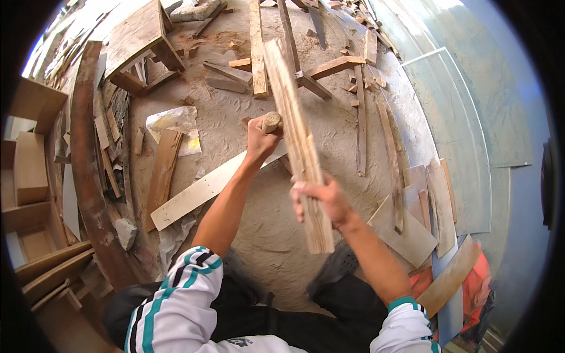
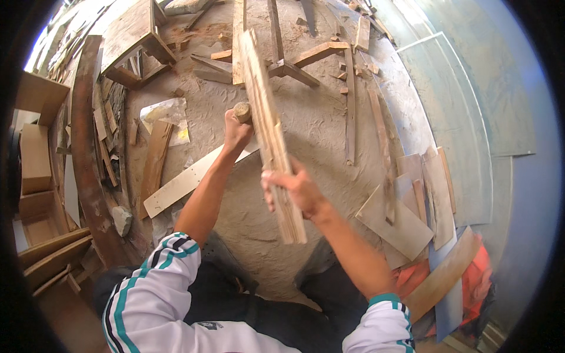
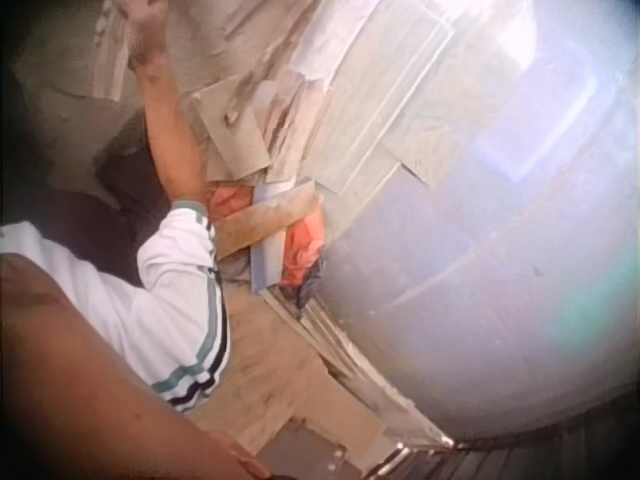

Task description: The person selects a piece of wood from a pile, places it on a wooden stand, and uses a hammer to drive nails into it. They repeat this process with several other pieces of wood, hammering nails into each one.

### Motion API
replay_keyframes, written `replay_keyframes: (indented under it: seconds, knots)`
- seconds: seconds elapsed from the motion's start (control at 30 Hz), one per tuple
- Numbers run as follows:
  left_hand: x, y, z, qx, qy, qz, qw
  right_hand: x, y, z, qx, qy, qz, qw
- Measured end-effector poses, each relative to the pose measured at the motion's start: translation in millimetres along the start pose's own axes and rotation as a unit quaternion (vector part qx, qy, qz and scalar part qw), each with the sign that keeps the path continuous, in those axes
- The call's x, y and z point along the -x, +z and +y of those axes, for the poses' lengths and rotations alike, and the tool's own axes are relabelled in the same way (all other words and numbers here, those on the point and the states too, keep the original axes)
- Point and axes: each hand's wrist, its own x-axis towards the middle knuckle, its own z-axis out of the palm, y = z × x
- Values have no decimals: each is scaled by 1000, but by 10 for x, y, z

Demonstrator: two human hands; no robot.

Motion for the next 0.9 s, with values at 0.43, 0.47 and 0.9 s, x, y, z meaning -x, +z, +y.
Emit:
replay_keyframes:
  seconds: [0.43, 0.47, 0.9]
  knots:
    - [16, -94, 118, -52, -55, -3, 997, -115, -315, -239, -53, -129, 62, 988]
    - [25, -114, 121, -68, -74, -13, 995, -128, -385, -235, -102, -172, 85, 976]
    - [122, -97, -119, 4, -24, 37, 999, -71, -121, 90, -199, -182, 87, 959]
